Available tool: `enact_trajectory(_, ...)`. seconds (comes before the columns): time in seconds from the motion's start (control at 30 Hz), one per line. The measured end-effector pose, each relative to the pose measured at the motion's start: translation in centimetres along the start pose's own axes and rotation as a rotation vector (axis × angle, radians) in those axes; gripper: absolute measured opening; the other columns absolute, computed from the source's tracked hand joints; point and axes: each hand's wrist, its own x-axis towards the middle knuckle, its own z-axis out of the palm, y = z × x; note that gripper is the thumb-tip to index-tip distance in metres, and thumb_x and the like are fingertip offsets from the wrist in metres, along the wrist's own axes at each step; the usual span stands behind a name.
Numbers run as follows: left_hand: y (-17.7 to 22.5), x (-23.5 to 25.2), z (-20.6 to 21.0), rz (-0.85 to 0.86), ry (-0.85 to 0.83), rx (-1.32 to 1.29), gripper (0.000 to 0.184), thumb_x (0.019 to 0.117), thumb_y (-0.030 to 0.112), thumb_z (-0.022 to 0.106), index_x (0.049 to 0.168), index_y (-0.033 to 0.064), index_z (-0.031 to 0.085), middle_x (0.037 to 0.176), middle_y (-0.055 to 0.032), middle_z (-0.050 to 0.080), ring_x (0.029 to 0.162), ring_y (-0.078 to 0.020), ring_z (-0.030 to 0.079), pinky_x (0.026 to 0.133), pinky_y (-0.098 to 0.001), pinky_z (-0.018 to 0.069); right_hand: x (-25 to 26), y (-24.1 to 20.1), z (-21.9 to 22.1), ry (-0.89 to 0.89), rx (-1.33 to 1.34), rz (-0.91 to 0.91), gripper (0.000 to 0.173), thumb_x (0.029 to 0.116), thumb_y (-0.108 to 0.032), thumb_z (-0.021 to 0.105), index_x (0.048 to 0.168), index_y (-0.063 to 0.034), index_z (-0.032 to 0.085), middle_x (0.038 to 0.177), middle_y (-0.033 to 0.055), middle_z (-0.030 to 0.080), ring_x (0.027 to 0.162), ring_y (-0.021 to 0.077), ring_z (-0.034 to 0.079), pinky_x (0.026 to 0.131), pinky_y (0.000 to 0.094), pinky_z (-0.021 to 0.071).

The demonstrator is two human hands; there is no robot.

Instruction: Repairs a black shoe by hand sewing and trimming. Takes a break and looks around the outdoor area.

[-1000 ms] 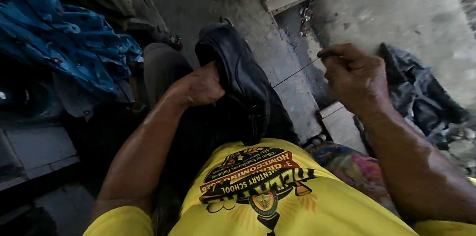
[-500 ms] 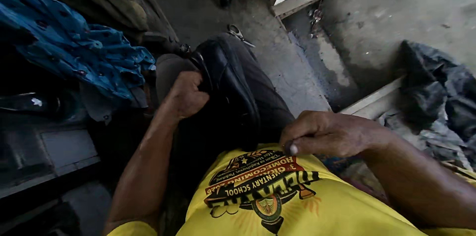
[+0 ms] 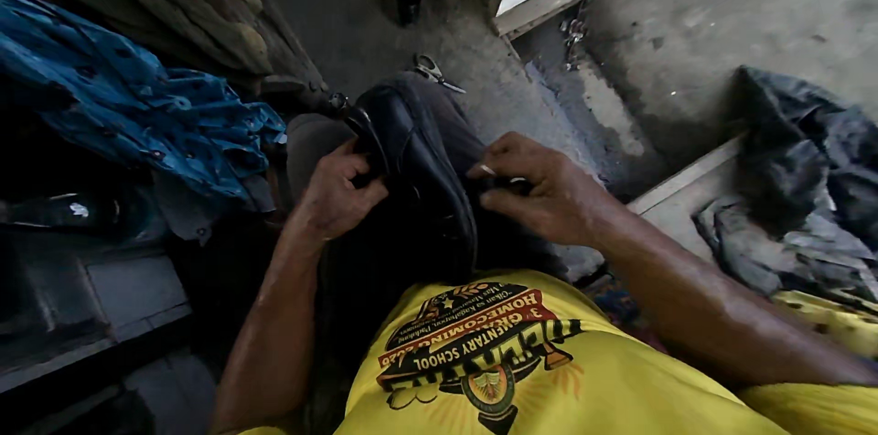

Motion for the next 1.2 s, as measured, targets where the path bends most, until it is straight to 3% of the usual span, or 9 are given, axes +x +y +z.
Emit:
enact_trajectory(0.1, 0.4, -0.3, -0.5, -0.056, -0.046, 0.012, 0.015, 0.0910, 0.019, 0.069, 0.081, 0.0074, 0.073, 0.116, -0.0080, 0.068, 0.110, -0.0110, 0.062, 0.094, -0.0313, 0.0531, 0.7, -0.1, 0.2, -0.079, 0.028, -0.049, 0.010, 0.0944, -0.012, 0.063, 0.095, -0.0076, 0.073, 0.107, 0.0044, 0.063, 0.092, 0.0074, 0.062, 0.075, 0.0203, 0.0560)
enact_trajectory(0.23, 0.3, 0.0, -0.8, -0.038, -0.091, -0.005, 0.016, 0.0878, 0.016, 0.069, 0.073, 0.0090, 0.070, 0.111, -0.0045, 0.068, 0.109, -0.0057, 0.062, 0.094, -0.0260, 0.0524, 0.0, -1.4, -1.3, -0.215, -0.122, 0.064, 0.008, 0.0971, -0.011, 0.060, 0.104, -0.0113, 0.064, 0.070, -0.0048, 0.059, 0.053, 0.0032, 0.054, 0.046, 0.0224, 0.0480)
enact_trajectory(0.37, 0.2, 0.2, -1.0, -0.024, -0.141, 0.031, 0.017, 0.0859, 0.014, 0.067, 0.070, 0.0084, 0.067, 0.112, -0.0070, 0.069, 0.112, -0.0089, 0.062, 0.095, -0.0303, 0.0518, -1.1, -1.4, -2.9, -0.263, -0.342, -0.012, 0.012, 0.0874, -0.009, 0.062, 0.094, -0.0164, 0.069, 0.071, -0.0072, 0.061, 0.056, 0.0050, 0.056, 0.049, 0.0284, 0.0498)
enact_trajectory(0.47, 0.2, 0.4, -1.0, 0.009, -0.157, 0.032, 0.017, 0.0889, 0.016, 0.067, 0.074, 0.0103, 0.072, 0.115, -0.0063, 0.070, 0.118, -0.0103, 0.061, 0.100, -0.0321, 0.0511, -1.2, -1.1, -2.9, -0.288, -0.371, 0.041, 0.021, 0.0890, -0.009, 0.065, 0.103, -0.0178, 0.076, 0.081, -0.0048, 0.070, 0.065, 0.0087, 0.063, 0.058, 0.0356, 0.0559)
enact_trajectory(0.7, -0.3, 0.1, -1.1, -0.040, -0.146, 0.072, 0.016, 0.0891, 0.015, 0.067, 0.075, 0.0098, 0.072, 0.118, -0.0062, 0.068, 0.117, -0.0111, 0.061, 0.098, -0.0344, 0.0524, -1.9, 0.3, -1.4, -0.330, -0.170, 0.157, 0.010, 0.0844, -0.005, 0.069, 0.086, -0.0141, 0.074, 0.076, -0.0047, 0.066, 0.063, 0.0041, 0.060, 0.055, 0.0261, 0.0518)
enact_trajectory(0.9, -0.7, -0.2, -1.2, -0.021, -0.139, 0.132, 0.018, 0.0874, 0.014, 0.066, 0.070, 0.0094, 0.068, 0.114, -0.0069, 0.069, 0.113, -0.0115, 0.062, 0.094, -0.0343, 0.0531, -2.9, 1.5, -2.4, -0.297, -0.198, 0.055, 0.018, 0.0939, -0.026, 0.063, 0.084, -0.0152, 0.074, 0.076, -0.0082, 0.063, 0.065, -0.0001, 0.058, 0.056, 0.0201, 0.0509)
enact_trajectory(1.03, -0.2, -0.6, -1.2, -0.017, -0.140, 0.147, 0.018, 0.0898, 0.012, 0.066, 0.072, 0.0087, 0.071, 0.115, -0.0091, 0.069, 0.114, -0.0174, 0.062, 0.095, -0.0399, 0.0525, -2.5, 1.0, -1.6, -0.001, -0.237, 0.156, 0.040, 0.1027, -0.034, 0.054, 0.068, -0.0140, 0.059, 0.056, -0.0067, 0.049, 0.048, 0.0033, 0.046, 0.043, 0.0253, 0.0376)
enact_trajectory(1.13, -0.3, -0.6, -1.3, 0.021, -0.100, 0.136, 0.018, 0.0901, 0.014, 0.067, 0.072, 0.0116, 0.072, 0.108, -0.0042, 0.069, 0.109, -0.0130, 0.062, 0.092, -0.0349, 0.0531, -2.2, 0.4, -0.7, -0.026, -0.166, 0.209, 0.011, 0.0924, -0.017, 0.066, 0.084, -0.0118, 0.071, 0.073, -0.0033, 0.063, 0.060, 0.0054, 0.058, 0.053, 0.0269, 0.0506)
enact_trajectory(1.2, 0.1, -1.0, -1.4, 0.036, -0.058, 0.124, 0.019, 0.0905, 0.011, 0.067, 0.072, 0.0101, 0.071, 0.104, -0.0052, 0.067, 0.104, -0.0128, 0.061, 0.088, -0.0316, 0.0519, -2.0, 0.0, -0.3, -0.136, 0.035, 0.209, 0.020, 0.0882, -0.011, 0.071, 0.108, -0.0104, 0.076, 0.096, -0.0012, 0.068, 0.081, 0.0056, 0.066, 0.068, 0.0244, 0.0592)
